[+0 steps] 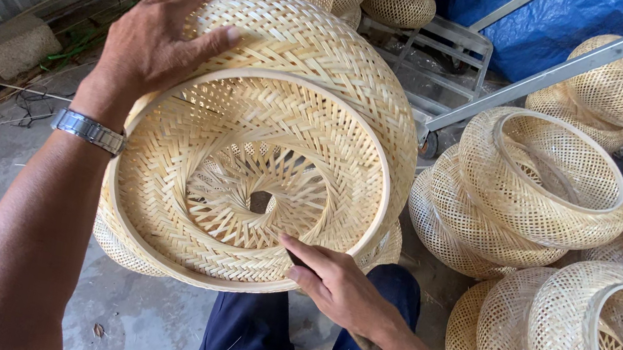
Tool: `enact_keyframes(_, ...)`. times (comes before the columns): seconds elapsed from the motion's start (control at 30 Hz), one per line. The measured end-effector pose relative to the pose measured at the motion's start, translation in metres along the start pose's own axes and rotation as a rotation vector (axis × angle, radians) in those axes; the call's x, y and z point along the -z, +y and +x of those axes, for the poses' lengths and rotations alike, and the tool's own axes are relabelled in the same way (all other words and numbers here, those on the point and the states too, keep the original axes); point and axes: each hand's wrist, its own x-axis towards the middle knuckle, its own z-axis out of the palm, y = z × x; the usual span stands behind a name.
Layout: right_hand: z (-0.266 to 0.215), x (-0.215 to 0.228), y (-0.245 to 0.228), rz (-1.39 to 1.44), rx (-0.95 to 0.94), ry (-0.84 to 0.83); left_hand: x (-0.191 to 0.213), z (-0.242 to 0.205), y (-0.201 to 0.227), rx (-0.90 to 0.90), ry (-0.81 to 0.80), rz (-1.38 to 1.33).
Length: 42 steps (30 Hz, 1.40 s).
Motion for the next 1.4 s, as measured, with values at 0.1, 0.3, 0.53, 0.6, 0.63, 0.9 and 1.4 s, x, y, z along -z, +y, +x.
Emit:
enact_keyframes(0.1,-0.028,-0.003,-0.001,0.534,-0.531,0.156,0.003,-0.002,-0.012,0.106,-0.089,-0.074)
enact_keyframes(0.3,-0.08,-0.021,-0.004,1.135,-0.9,0.536,0.003,-0.004,-0.022,0.132,-0.073,-0.106)
enact_keyframes(0.53,-0.119,-0.041,0.004,1.289,-0.92,0.629,-0.007,0.0,-0.034,0.108,-0.079,-0.08)
enact_keyframes(0.6,-0.124,-0.04,0.004,1.238,-0.942,0.581,-0.011,0.002,-0.036,0.099,-0.068,-0.065)
enact_keyframes(0.63,-0.124,-0.038,0.004,1.21,-0.95,0.555,-0.012,0.001,-0.037,0.106,-0.072,-0.068)
enact_keyframes(0.9,-0.08,-0.003,0.026,-0.387,-0.514,0.185,-0.009,0.0,-0.039,0.079,-0.057,-0.061)
enact_keyframes(1.4,-0.036,0.02,0.027,-0.797,-0.509,-0.049,-0.007,-0.001,-0.029,0.088,-0.046,-0.045)
